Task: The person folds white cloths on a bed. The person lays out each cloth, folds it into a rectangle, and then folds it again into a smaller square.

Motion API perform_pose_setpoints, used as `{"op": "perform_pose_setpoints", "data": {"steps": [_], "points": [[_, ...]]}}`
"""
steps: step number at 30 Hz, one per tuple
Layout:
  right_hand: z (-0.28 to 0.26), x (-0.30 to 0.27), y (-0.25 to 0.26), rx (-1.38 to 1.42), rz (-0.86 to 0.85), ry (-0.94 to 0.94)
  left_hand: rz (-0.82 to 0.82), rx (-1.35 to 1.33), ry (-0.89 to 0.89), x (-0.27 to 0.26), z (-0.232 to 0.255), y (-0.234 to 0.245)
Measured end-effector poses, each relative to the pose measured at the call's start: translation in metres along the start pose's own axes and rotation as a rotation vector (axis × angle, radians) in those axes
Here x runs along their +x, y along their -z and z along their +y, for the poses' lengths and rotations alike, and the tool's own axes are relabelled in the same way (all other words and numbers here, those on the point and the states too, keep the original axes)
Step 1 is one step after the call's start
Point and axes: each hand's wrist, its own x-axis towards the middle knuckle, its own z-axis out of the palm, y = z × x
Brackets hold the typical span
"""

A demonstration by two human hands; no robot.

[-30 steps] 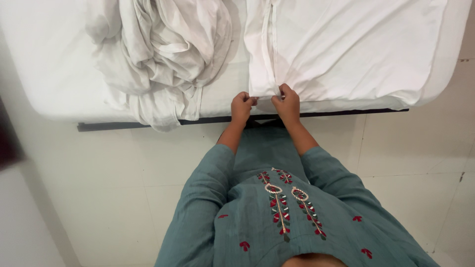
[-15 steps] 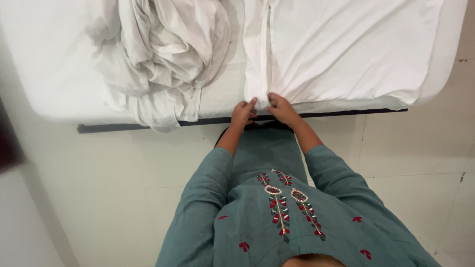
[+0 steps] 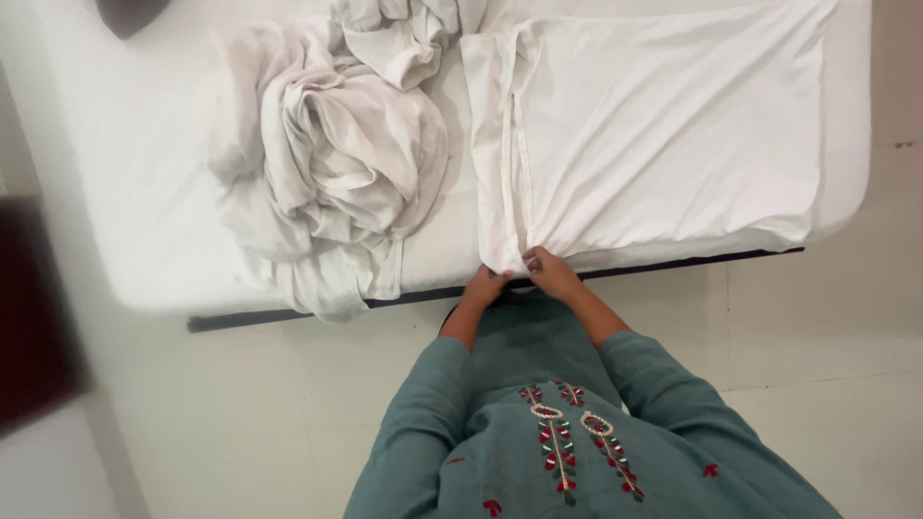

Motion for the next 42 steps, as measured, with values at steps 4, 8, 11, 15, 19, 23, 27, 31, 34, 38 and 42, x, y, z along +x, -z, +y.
{"op": "perform_pose_setpoints", "data": {"steps": [4, 8, 11, 15, 19, 23, 27, 31, 34, 38, 42], "points": [[0.01, 0.0, 0.016, -0.012, -0.007, -0.02, -0.047, 0.144, -0.337, -0.004, -0.002, -0.006], [0.014, 0.008, 0.028, -0.083, -0.01, -0.111, -0.211, 0.105, -0.312, 0.005, -0.003, 0.011], [0.015, 0.021, 0.043, -0.032, -0.039, -0.155, -0.09, 0.037, -0.103, 0.007, -0.009, 0.037], [-0.005, 0.086, 0.076, 0.007, 0.01, -0.095, -0.149, -0.419, 0.067, 0.013, -0.007, 0.062], [-0.036, 0.17, 0.117, 0.136, 0.028, -0.131, -0.039, -0.424, -0.069, 0.024, -0.009, 0.042], [-0.088, 0.248, 0.141, 0.14, 0.103, -0.176, 0.131, -0.279, -0.073, 0.021, -0.02, 0.007], [-0.14, 0.293, 0.147, -0.056, 0.144, -0.265, 0.22, -0.3, -0.074, 0.022, -0.022, -0.013], [-0.129, 0.329, 0.143, -0.094, 0.12, -0.325, 0.226, -0.649, -0.042, 0.025, -0.032, -0.02], [-0.098, 0.349, 0.144, -0.287, 0.087, -0.131, 0.172, -0.902, -0.123, 0.028, -0.044, -0.022], [-0.086, 0.36, 0.171, -0.601, 0.205, 0.009, 0.278, -0.844, -0.119, 0.033, -0.031, -0.026], [-0.105, 0.347, 0.187, -0.616, 0.185, -0.087, 0.332, -0.524, -0.086, 0.015, -0.017, -0.025]]}}
